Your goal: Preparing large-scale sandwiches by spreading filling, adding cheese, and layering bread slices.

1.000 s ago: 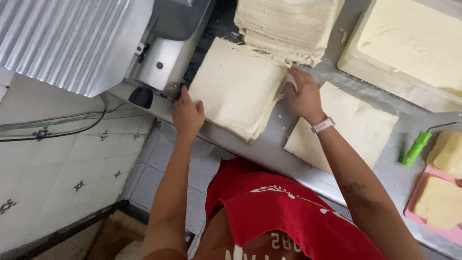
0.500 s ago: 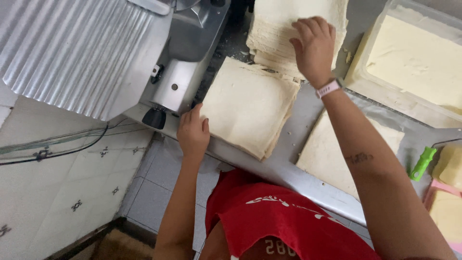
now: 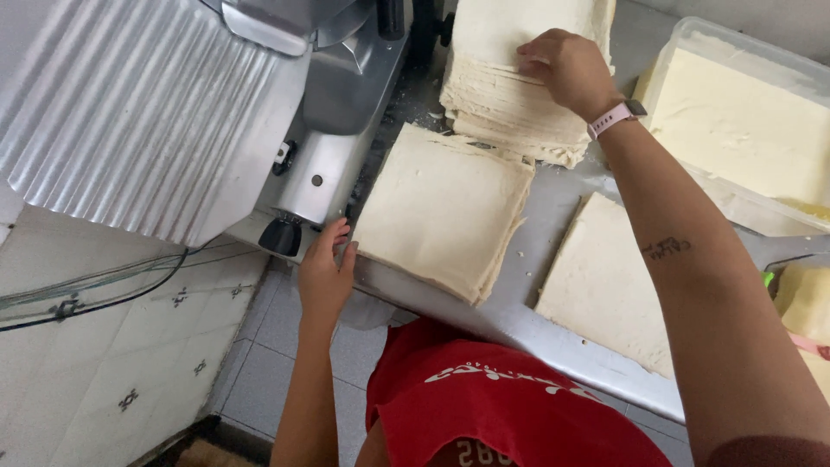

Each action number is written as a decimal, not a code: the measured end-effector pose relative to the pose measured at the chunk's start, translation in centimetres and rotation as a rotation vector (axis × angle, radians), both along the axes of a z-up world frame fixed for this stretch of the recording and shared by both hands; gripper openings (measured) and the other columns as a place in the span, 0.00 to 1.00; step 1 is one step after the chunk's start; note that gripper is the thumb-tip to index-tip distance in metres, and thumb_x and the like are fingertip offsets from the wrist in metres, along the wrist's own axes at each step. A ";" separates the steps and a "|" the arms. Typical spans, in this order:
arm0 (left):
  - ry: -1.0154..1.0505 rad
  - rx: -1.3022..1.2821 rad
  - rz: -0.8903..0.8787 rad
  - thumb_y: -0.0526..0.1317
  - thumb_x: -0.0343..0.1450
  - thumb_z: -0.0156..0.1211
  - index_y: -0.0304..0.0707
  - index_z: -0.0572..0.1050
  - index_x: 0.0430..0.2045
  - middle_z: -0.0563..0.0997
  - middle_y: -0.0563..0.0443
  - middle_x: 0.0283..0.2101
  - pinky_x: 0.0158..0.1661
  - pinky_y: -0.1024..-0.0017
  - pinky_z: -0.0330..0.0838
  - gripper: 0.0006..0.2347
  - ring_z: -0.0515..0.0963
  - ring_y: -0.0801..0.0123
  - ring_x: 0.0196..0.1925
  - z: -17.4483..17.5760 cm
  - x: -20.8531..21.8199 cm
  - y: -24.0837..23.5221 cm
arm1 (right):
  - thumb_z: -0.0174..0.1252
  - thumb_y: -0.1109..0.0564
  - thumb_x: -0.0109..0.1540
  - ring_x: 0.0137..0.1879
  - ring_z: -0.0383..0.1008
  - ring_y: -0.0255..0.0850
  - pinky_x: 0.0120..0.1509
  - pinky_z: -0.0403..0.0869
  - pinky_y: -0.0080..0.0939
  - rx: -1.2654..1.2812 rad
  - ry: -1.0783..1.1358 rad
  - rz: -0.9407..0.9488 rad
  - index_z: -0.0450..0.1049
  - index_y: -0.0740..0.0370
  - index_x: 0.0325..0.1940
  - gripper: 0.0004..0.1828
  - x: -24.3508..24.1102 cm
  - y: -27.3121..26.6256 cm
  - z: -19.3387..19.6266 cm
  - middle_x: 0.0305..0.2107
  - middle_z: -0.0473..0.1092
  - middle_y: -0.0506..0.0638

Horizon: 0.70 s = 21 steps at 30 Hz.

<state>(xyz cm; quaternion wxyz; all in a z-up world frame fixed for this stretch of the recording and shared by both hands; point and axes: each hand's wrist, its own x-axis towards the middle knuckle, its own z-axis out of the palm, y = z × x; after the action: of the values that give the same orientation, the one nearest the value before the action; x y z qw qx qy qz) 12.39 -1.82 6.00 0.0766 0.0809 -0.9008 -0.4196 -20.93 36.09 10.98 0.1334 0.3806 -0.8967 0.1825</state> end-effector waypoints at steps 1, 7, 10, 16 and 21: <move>0.001 0.002 0.000 0.37 0.76 0.55 0.40 0.70 0.62 0.80 0.50 0.56 0.53 0.61 0.74 0.17 0.80 0.63 0.53 0.1 -0.1 -0.1 | 0.67 0.61 0.68 0.45 0.80 0.52 0.49 0.76 0.50 0.002 0.001 0.000 0.82 0.69 0.54 0.12 0.7 -0.2 0.1 0.45 0.79 0.61; -0.066 0.023 -0.020 0.38 0.76 0.53 0.41 0.68 0.62 0.80 0.50 0.56 0.53 0.60 0.73 0.18 0.80 0.63 0.54 1.2 -0.3 -0.3 | 0.59 0.65 0.64 0.51 0.78 0.58 0.35 0.81 0.50 0.505 0.269 -0.019 0.60 0.62 0.76 0.34 1.2 0.0 -0.6 0.59 0.72 0.63; -0.035 0.020 -0.020 0.37 0.76 0.54 0.41 0.69 0.62 0.81 0.51 0.55 0.50 0.62 0.75 0.17 0.80 0.65 0.52 1.6 0.0 -0.4 | 0.57 0.64 0.66 0.39 0.77 0.57 0.29 0.76 0.51 0.441 0.337 -0.035 0.63 0.68 0.72 0.29 0.1 -0.1 -0.9 0.52 0.75 0.61; -0.097 0.016 -0.036 0.39 0.76 0.53 0.43 0.70 0.61 0.82 0.53 0.53 0.50 0.63 0.75 0.17 0.81 0.65 0.51 1.9 0.5 -0.7 | 0.56 0.56 0.71 0.52 0.76 0.62 0.35 0.79 0.60 0.376 0.156 -0.089 0.77 0.63 0.53 0.10 -2.2 -0.7 -0.1 0.59 0.73 0.59; -0.051 -0.023 -0.075 0.38 0.76 0.53 0.42 0.70 0.62 0.83 0.52 0.53 0.48 0.63 0.75 0.17 0.82 0.65 0.50 1.6 0.9 -1.4 | 0.51 0.61 0.77 0.24 0.66 0.40 0.23 0.66 0.35 0.220 -0.066 -0.441 0.71 0.63 0.41 0.11 -5.5 -0.3 2.6 0.25 0.67 0.50</move>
<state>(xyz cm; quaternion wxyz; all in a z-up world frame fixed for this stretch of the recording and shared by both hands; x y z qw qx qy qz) 13.24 -3.20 7.56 0.0388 0.0565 -0.9096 -0.4097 -26.43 35.81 13.58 0.0985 0.1817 -0.9764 0.0627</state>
